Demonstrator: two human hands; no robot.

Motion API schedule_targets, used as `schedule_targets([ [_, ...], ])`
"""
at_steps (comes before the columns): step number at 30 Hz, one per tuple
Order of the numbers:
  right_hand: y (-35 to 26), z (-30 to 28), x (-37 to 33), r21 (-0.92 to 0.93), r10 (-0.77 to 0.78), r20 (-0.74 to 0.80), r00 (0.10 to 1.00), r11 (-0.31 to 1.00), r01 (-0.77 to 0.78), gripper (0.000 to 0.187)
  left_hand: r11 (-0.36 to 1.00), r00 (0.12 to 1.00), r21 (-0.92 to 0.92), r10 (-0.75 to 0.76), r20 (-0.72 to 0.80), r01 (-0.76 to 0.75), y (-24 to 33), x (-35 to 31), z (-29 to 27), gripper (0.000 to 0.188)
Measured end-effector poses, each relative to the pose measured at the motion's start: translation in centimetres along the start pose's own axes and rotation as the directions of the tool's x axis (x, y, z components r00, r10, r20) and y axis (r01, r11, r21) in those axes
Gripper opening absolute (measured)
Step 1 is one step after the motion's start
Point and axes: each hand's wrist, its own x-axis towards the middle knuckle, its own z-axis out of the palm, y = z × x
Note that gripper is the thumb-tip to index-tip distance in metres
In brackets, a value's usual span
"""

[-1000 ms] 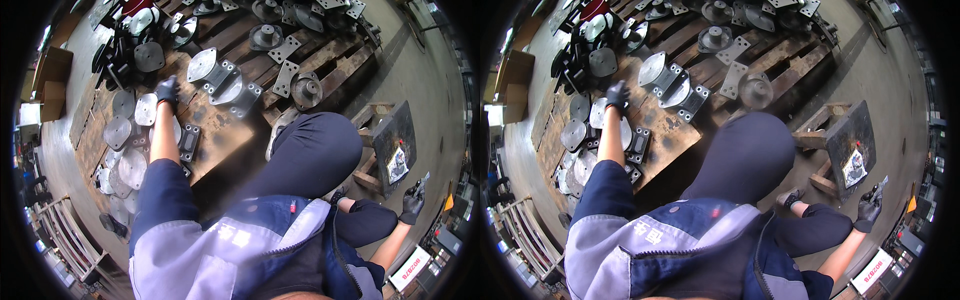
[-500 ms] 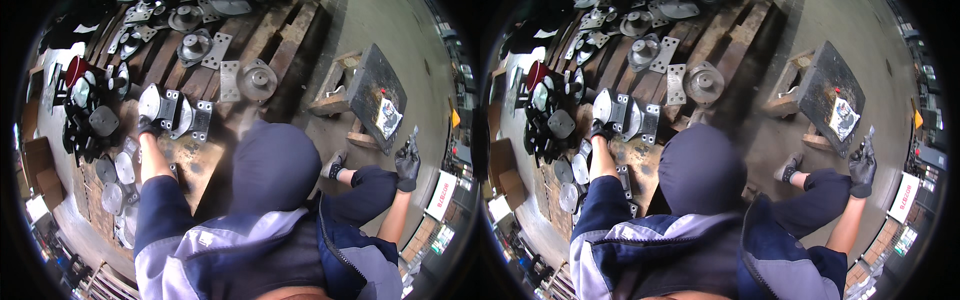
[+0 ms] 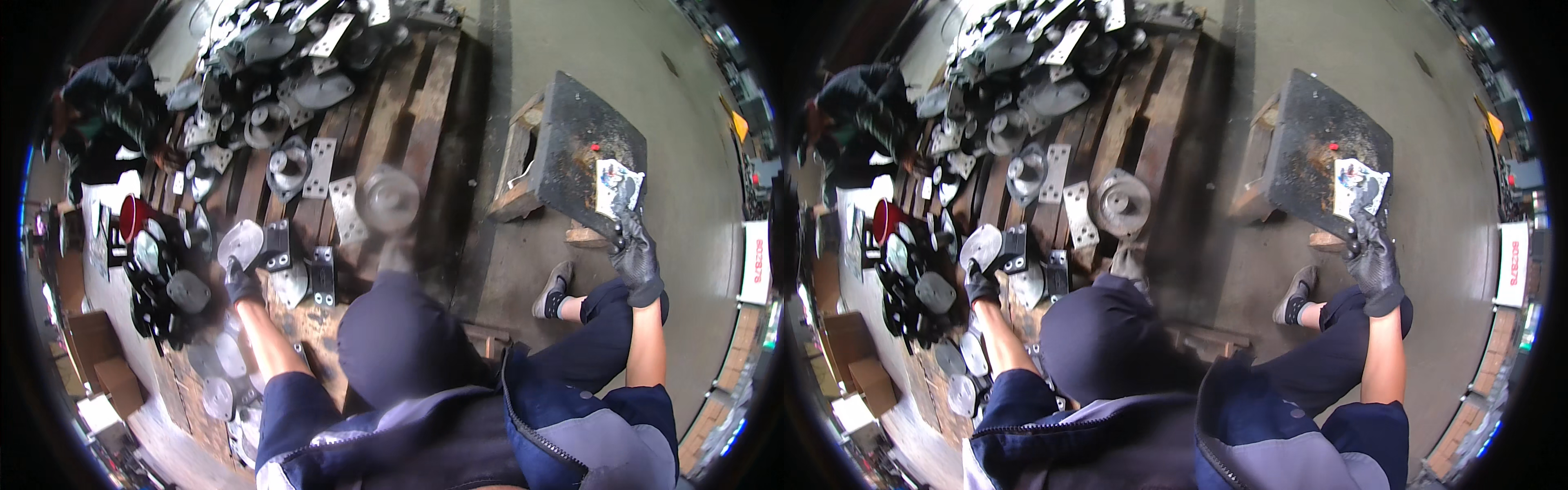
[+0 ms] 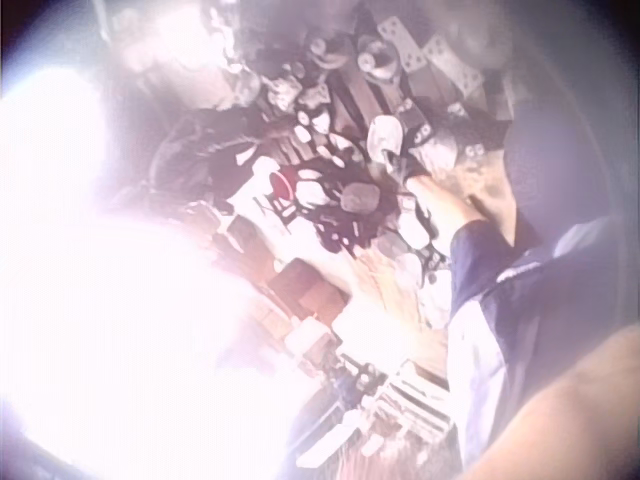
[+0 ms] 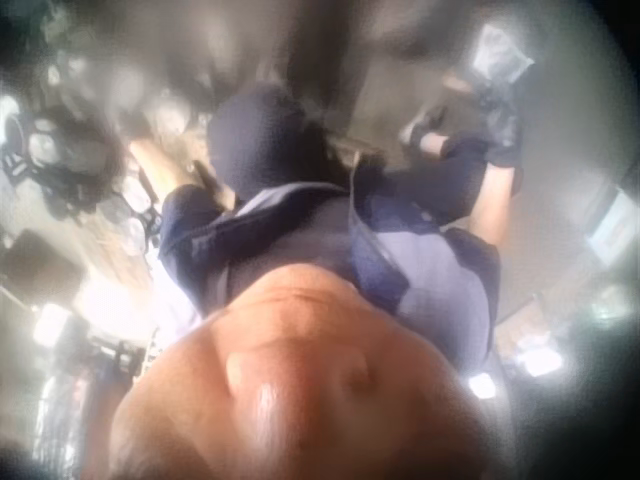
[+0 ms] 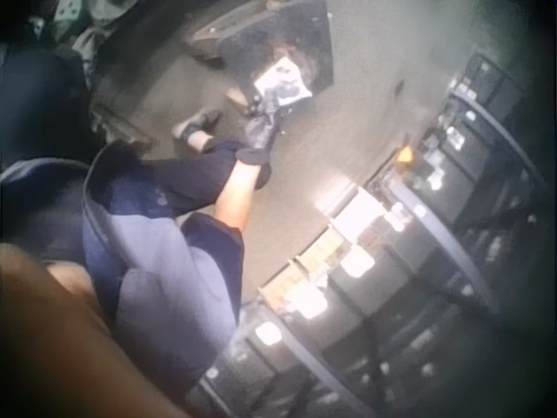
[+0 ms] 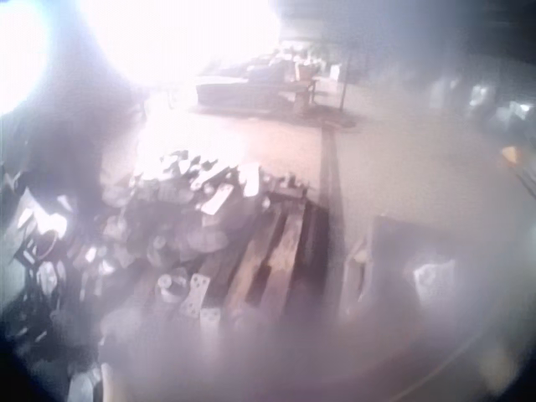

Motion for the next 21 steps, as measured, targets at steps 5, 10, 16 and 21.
schedule_targets([
  [5, 0.1, -0.3, -0.1, -0.106, 0.02, -0.129, 0.991, 0.994, -0.034, 0.026, 0.882, 0.979, 0.447, 0.193, -0.058, -0.148, 9.5, -1.5, 9.2, 0.046],
  [10, 0.7, -4.7, -1.6, -0.061, 0.005, 0.046, 0.999, 0.998, -0.002, 0.038, 0.811, 0.965, 0.524, 0.225, 0.132, -0.261, 14.9, -6.9, 18.9, 0.033],
  [16, 2.2, -9.0, -1.4, -0.153, 0.004, -0.021, 1.0, 0.988, -0.007, 0.023, 0.742, 0.731, 0.418, 0.142, 0.668, -0.525, 20.9, -16.6, 31.1, 0.044],
  [21, 1.7, -9.7, -0.6, -0.266, -0.11, -0.14, 0.984, 0.962, 0.07, 0.01, 0.567, 0.375, 0.255, 0.104, 0.921, -0.783, 22.3, -22.4, 42.1, 0.046],
])
